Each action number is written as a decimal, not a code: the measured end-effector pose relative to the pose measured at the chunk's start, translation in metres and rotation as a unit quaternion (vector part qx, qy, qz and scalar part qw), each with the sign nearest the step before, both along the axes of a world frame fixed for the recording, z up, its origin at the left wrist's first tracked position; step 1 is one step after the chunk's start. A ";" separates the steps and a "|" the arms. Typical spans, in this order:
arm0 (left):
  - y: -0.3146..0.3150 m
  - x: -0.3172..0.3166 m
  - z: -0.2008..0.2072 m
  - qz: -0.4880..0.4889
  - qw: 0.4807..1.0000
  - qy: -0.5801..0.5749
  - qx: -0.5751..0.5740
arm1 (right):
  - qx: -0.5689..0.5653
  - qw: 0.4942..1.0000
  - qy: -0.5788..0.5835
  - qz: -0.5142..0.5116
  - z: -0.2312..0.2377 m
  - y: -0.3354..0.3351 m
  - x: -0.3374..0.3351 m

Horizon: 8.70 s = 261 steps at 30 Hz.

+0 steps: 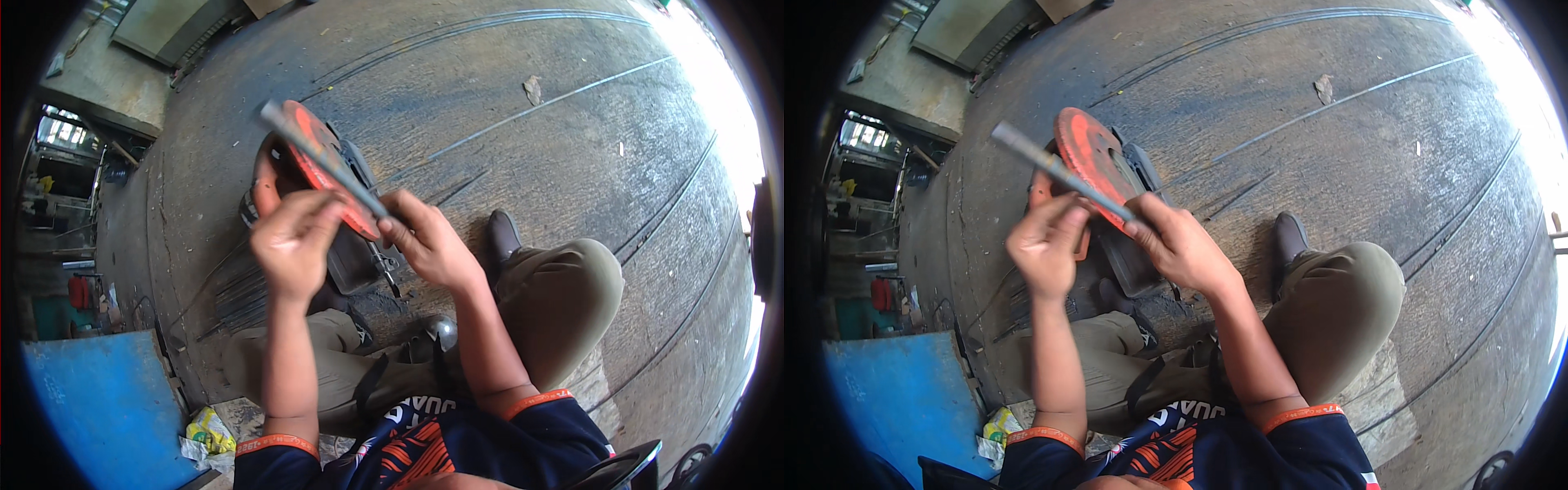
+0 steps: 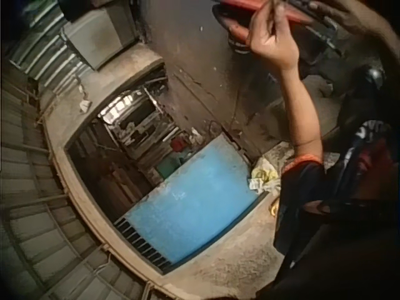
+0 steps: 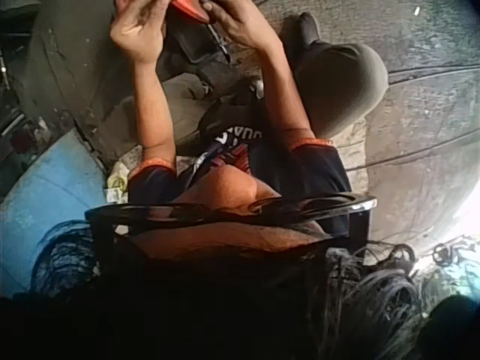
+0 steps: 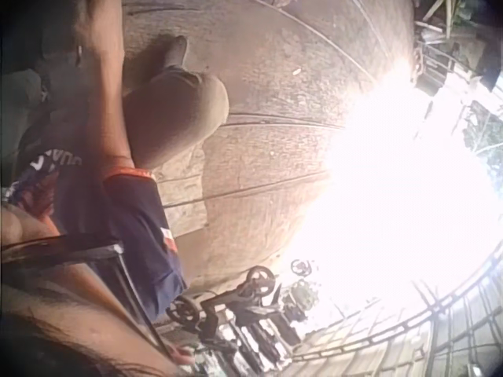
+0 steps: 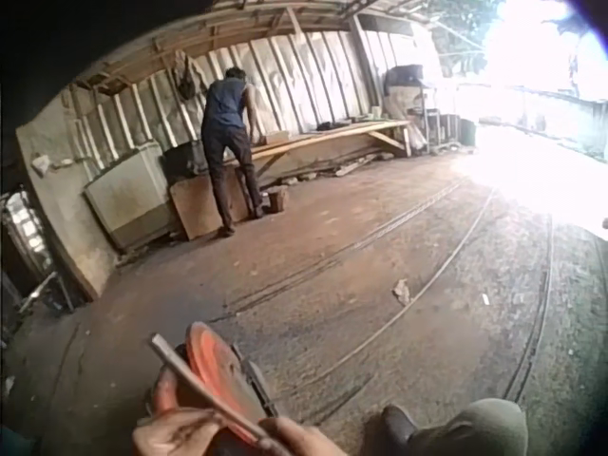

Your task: Cutting several thin metal rods using a chop saw.

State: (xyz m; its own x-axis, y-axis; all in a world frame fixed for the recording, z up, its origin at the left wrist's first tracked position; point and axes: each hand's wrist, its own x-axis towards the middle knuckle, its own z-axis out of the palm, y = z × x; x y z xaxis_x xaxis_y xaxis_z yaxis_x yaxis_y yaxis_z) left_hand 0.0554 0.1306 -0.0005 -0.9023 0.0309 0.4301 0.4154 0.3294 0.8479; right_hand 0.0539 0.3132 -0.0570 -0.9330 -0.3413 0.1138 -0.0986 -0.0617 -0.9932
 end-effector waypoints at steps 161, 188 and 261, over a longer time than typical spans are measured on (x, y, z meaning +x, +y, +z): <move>-0.070 -0.060 -0.037 0.200 0.912 -0.347 -0.085 | 0.124 0.915 -0.383 -0.045 -0.251 -0.055 0.020; -0.067 -0.060 -0.038 0.229 0.903 -0.352 -0.093 | 0.194 0.923 -0.322 -0.075 -0.249 -0.058 0.022; -0.084 -0.056 -0.034 0.227 0.880 -0.408 -0.082 | 0.123 0.919 -0.370 -0.054 -0.249 -0.058 0.021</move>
State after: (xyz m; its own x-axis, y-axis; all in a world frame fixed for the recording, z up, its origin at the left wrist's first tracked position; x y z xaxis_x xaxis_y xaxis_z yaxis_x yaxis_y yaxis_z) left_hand -0.0010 0.0468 -0.0349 -0.8439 -0.4122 -0.3435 -0.5165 0.4506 0.7282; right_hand 0.0752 0.2547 -0.3059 -0.7543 -0.1721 -0.6336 0.6171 0.1435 -0.7737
